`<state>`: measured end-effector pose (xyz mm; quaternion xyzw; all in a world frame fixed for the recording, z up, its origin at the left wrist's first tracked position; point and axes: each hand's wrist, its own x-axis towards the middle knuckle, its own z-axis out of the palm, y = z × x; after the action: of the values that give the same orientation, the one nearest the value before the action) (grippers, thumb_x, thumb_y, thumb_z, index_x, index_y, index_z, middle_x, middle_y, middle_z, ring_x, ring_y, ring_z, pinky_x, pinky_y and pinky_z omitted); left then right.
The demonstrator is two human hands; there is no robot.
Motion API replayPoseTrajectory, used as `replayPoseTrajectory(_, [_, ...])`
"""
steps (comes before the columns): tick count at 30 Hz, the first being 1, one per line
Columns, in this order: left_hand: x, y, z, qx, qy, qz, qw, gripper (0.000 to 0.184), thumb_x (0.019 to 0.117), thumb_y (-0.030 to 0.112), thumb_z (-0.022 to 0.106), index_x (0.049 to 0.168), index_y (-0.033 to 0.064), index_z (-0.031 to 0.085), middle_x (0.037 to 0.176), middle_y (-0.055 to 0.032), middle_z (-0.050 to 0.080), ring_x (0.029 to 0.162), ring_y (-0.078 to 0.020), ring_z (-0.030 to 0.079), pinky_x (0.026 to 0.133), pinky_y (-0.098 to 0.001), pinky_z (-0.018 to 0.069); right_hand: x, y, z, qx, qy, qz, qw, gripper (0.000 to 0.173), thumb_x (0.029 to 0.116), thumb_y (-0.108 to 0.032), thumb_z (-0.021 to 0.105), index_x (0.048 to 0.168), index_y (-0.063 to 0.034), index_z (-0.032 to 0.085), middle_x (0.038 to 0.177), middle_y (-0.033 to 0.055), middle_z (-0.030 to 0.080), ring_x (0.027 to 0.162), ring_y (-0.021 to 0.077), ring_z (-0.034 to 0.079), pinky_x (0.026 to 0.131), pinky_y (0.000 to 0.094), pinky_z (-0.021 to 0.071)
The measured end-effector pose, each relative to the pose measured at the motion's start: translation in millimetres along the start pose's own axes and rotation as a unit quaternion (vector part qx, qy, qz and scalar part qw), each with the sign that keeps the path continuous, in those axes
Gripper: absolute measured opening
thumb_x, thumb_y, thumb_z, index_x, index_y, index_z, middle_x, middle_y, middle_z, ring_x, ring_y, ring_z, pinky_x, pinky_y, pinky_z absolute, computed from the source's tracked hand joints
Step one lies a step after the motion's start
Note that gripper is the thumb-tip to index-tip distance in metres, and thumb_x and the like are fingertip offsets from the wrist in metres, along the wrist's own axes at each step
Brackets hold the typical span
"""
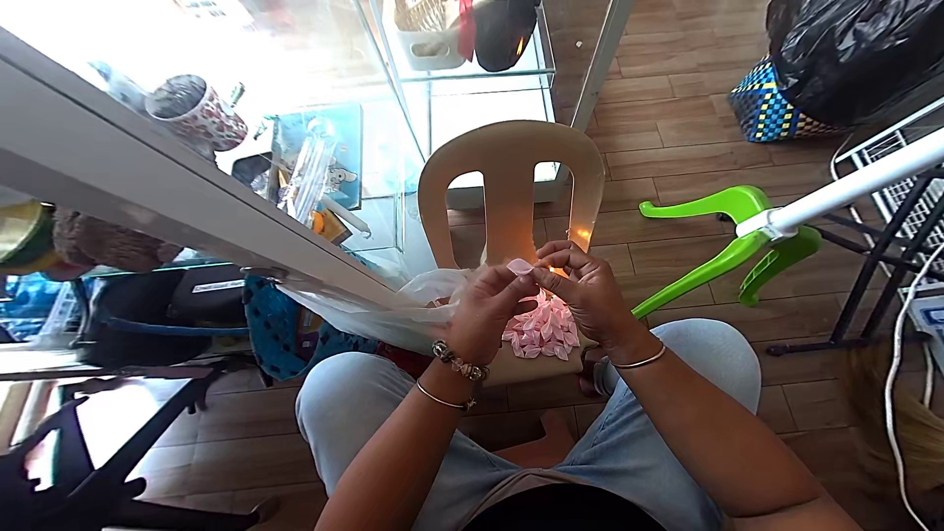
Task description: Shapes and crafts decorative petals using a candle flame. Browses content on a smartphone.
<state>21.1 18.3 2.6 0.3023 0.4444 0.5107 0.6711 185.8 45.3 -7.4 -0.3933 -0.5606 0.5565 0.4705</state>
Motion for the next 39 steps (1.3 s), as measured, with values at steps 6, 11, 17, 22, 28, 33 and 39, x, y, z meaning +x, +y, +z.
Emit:
replayPoseTrajectory(6, [-1,4,0,-0.004,0.002,-0.004,1.000,0.011,0.1030,0.006,0.057,0.103,0.0108,0.066,0.096,-0.0023,0.073,0.082,-0.0103,0.071,0.075,-0.0266,0.0600,0,0,-1,-0.120,0.005,-0.118,0.986,0.015,0.0913,-0.011,0.074,0.105,-0.0063,0.072,0.127,0.0060,0.058,0.112,0.0103,0.059,0.088,0.0225,0.0541])
replayPoseTrajectory(11, [-2,6,0,0.000,-0.002,0.003,1.000,0.012,0.1030,0.005,0.056,0.103,0.0111,0.066,0.095,-0.0024,0.072,0.082,-0.0101,0.071,0.075,-0.0265,0.0602,5,4,-5,-0.231,0.004,-0.226,0.946,0.010,0.0920,-0.013,0.073,0.101,-0.0091,0.077,0.124,0.0085,0.059,0.112,0.0155,0.056,0.095,0.0292,0.0499])
replayPoseTrajectory(17, [-2,5,-3,0.027,-0.003,0.024,0.999,0.011,0.1014,0.004,0.059,0.103,0.0110,0.067,0.096,-0.0019,0.073,0.086,-0.0110,0.071,0.077,-0.0282,0.0607,4,4,-6,-0.247,0.005,-0.231,0.941,0.009,0.0921,-0.015,0.074,0.098,-0.0090,0.077,0.123,0.0086,0.059,0.110,0.0153,0.055,0.093,0.0285,0.0485])
replayPoseTrajectory(22, [-2,6,-1,0.023,0.008,0.018,1.000,0.012,0.1018,0.003,0.057,0.106,0.0091,0.066,0.098,-0.0025,0.073,0.086,-0.0115,0.072,0.078,-0.0282,0.0605,3,5,-2,-0.255,0.019,-0.243,0.936,0.009,0.0922,-0.014,0.073,0.096,-0.0073,0.077,0.121,0.0100,0.060,0.110,0.0162,0.056,0.094,0.0288,0.0479])
replayPoseTrajectory(28, [-1,10,-4,0.001,0.024,0.002,1.000,0.012,0.1039,0.005,0.055,0.103,0.0067,0.068,0.091,-0.0032,0.073,0.079,-0.0097,0.071,0.074,-0.0254,0.0604,3,13,-2,-0.326,0.014,-0.275,0.904,0.017,0.0936,-0.020,0.072,0.106,-0.0129,0.081,0.127,0.0136,0.063,0.120,0.0284,0.055,0.102,0.0443,0.0450])
replayPoseTrajectory(33, [-1,12,-12,0.045,0.014,0.013,0.999,0.011,0.0998,0.002,0.061,0.107,0.0055,0.069,0.096,-0.0028,0.074,0.084,-0.0106,0.072,0.079,-0.0277,0.0611,0,17,-1,-0.428,0.012,-0.300,0.853,0.026,0.0953,-0.022,0.064,0.116,-0.0172,0.079,0.130,0.0152,0.062,0.123,0.0347,0.053,0.098,0.0510,0.0443])
replayPoseTrajectory(39, [-2,14,-9,0.034,0.042,0.009,0.998,0.012,0.1042,0.008,0.056,0.104,0.0060,0.068,0.092,-0.0034,0.073,0.080,-0.0105,0.072,0.075,-0.0269,0.0605,-6,14,3,-0.464,0.014,-0.320,0.826,0.028,0.0954,-0.021,0.061,0.117,-0.0170,0.078,0.133,0.0154,0.063,0.124,0.0369,0.053,0.100,0.0534,0.0413])
